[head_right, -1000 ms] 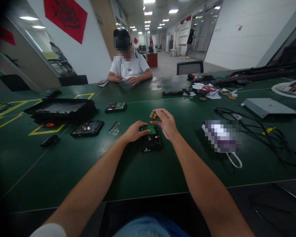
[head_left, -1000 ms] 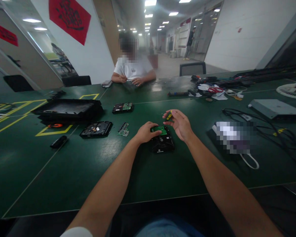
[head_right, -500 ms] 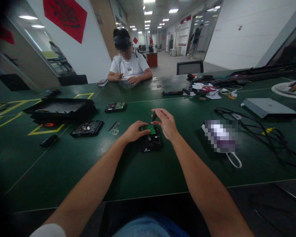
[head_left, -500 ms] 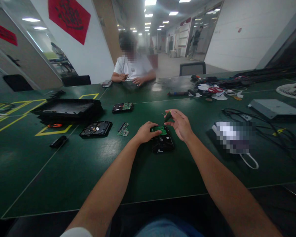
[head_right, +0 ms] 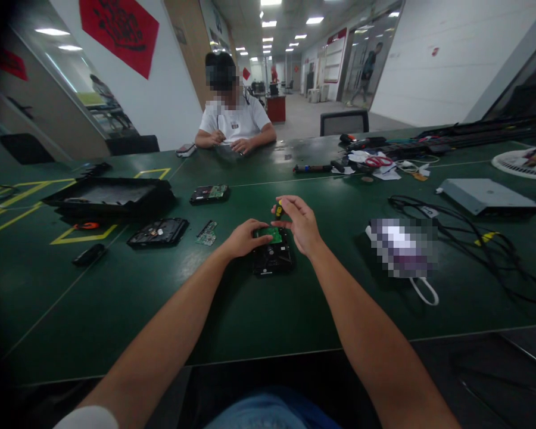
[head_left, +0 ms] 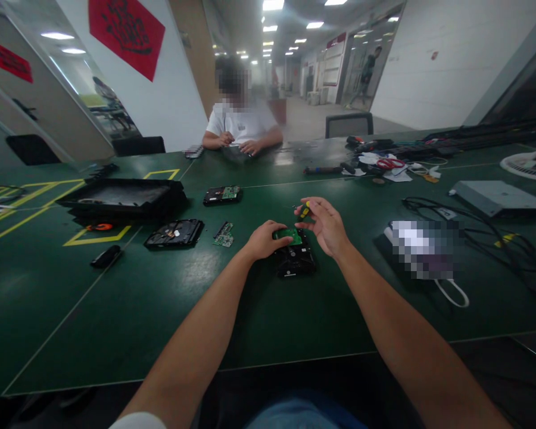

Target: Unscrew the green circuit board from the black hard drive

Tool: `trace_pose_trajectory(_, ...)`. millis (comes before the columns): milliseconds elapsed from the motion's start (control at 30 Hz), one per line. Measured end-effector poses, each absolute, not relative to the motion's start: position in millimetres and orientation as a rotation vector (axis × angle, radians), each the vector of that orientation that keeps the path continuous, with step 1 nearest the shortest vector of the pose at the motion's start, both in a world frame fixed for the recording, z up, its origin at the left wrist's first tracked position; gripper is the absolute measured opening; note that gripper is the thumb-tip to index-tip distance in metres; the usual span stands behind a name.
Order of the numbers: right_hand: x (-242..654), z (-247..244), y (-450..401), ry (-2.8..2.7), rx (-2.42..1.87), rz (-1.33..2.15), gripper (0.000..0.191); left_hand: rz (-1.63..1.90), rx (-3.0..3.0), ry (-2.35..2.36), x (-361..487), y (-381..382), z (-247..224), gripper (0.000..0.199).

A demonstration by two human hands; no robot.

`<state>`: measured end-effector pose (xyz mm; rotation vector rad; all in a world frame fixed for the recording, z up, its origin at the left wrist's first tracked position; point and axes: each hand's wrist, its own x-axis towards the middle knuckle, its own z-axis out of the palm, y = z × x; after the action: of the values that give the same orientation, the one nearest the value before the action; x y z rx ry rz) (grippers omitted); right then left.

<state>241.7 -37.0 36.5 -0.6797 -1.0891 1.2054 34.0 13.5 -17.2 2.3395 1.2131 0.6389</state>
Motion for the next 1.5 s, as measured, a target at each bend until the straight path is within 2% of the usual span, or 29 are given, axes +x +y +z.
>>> trace_pose_trajectory(233,242.9,35.6,-34.9,-1.076,-0.653,1.181,0.021,0.639,2.331,1.224,34.2,12.8,-16.5,0.058)
trace_pose_trajectory(433,242.6,33.6,-34.0,-1.032,-0.586,1.258,0.023,0.649,2.351,1.203,33.8,14.3,-17.9,0.056)
trace_pose_trajectory(733,243.5,36.3,-35.4,-1.069,-0.695,1.179,0.026,0.644,2.351,1.206,33.8,14.1,-17.7,0.057)
trace_pose_trajectory(1500,244.5,34.3,-32.6,-1.083,-0.654,1.176,0.026,0.643,2.352,1.206,34.0,13.7,-17.1,0.056)
